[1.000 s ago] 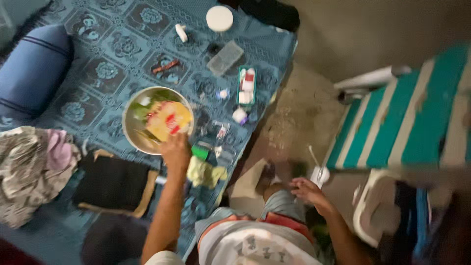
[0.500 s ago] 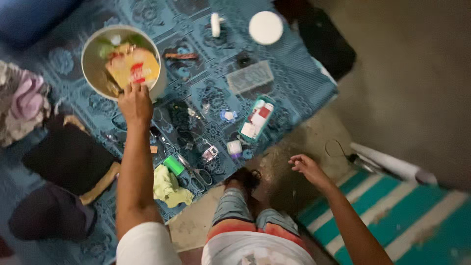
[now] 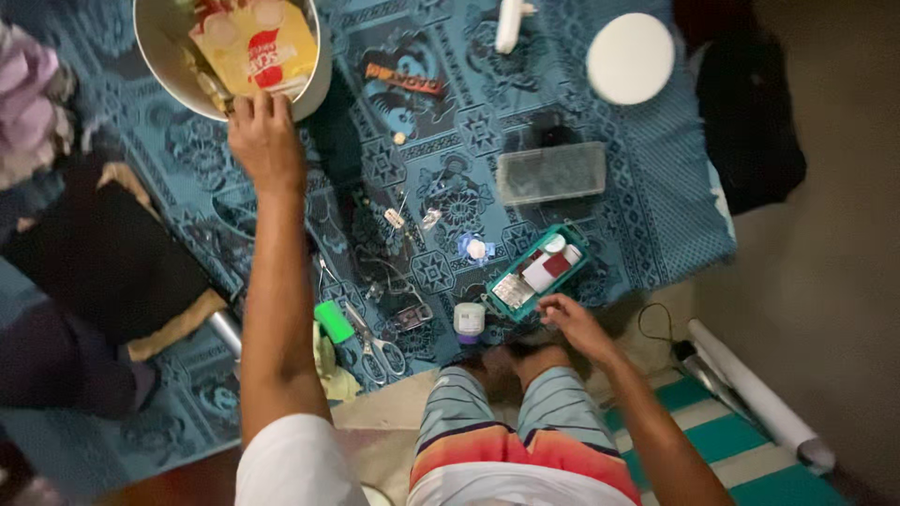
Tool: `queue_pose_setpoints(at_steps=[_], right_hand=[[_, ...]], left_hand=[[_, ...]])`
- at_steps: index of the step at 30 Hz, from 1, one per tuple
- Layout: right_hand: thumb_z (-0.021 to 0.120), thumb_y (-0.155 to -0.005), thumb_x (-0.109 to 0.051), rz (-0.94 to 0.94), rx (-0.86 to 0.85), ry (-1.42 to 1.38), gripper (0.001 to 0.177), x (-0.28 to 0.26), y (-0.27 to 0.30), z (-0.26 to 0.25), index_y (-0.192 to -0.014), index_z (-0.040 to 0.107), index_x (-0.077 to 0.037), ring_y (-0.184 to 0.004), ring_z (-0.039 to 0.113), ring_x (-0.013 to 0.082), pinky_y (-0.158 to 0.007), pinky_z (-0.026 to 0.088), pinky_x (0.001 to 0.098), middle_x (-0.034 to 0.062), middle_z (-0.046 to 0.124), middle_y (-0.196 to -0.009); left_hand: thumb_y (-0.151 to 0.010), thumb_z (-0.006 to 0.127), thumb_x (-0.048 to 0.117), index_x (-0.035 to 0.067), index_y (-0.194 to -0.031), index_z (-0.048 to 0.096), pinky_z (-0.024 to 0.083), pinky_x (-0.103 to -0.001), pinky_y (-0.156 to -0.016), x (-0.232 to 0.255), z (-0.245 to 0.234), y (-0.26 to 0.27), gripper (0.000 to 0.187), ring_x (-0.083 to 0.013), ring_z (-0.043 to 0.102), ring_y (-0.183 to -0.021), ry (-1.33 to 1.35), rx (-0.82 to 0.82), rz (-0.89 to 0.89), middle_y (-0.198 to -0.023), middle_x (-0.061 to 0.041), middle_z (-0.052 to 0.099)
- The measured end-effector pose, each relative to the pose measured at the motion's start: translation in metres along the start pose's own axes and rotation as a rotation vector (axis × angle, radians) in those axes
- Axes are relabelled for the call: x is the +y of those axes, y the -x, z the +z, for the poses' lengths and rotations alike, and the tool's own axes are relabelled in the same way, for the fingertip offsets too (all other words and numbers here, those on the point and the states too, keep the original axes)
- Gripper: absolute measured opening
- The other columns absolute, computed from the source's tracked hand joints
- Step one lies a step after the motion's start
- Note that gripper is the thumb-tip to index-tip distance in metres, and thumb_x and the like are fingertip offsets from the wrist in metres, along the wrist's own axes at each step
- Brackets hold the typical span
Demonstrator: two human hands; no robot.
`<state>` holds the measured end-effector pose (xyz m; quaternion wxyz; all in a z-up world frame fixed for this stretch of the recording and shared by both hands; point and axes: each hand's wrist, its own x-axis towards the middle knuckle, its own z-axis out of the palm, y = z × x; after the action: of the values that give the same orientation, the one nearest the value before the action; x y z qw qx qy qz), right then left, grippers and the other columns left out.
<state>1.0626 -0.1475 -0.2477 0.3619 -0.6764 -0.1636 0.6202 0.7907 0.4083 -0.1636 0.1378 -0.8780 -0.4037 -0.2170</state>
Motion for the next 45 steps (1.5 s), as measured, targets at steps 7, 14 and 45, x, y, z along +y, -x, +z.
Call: queue_pose_setpoints(at_steps=[7, 14, 45], right_hand=[[0.054, -0.1, -0.02, 0.047, -0.125, 0.205, 0.031, -0.028, -0.047, 0.008, -0.126, 0.063, -0.005, -0.105, 0.065, 0.0165, -0.096, 0.05, 0.0319, 0.0051, 0.067, -0.117], [0.054, -0.102, -0.021, -0.032, -0.319, 0.401, 0.029, -0.051, -0.084, -0.003, -0.126, 0.063, -0.008, -0.11, 0.063, 0.0167, -0.097, 0.05, 0.033, 0.0065, 0.069, -0.118], [0.056, -0.102, -0.029, 0.084, -0.564, 0.532, 0.038, -0.087, -0.152, 0.074, -0.129, 0.063, -0.003, -0.115, 0.066, 0.0234, -0.101, 0.052, 0.0386, 0.0096, 0.07, -0.123]], left_hand=[[-0.086, 0.062, 0.006, 0.011, -0.109, 0.069, 0.049, -0.045, -0.082, 0.094, -0.006, 0.103, 0.024, -0.0362, 0.062, -0.096, 0.281, -0.095, -0.291, -0.105, -0.016, 0.067], [-0.083, 0.065, 0.023, 0.007, -0.101, 0.068, 0.054, -0.05, -0.07, 0.192, 0.092, 0.2, 0.024, -0.0385, 0.067, -0.093, 0.298, -0.505, -0.654, -0.1, -0.017, 0.068], [-0.092, 0.059, 0.021, 0.003, -0.096, 0.067, 0.052, -0.055, -0.074, 0.037, -0.029, 0.343, 0.02, -0.0439, 0.066, -0.085, 0.141, -0.361, -1.379, -0.092, -0.022, 0.068]])
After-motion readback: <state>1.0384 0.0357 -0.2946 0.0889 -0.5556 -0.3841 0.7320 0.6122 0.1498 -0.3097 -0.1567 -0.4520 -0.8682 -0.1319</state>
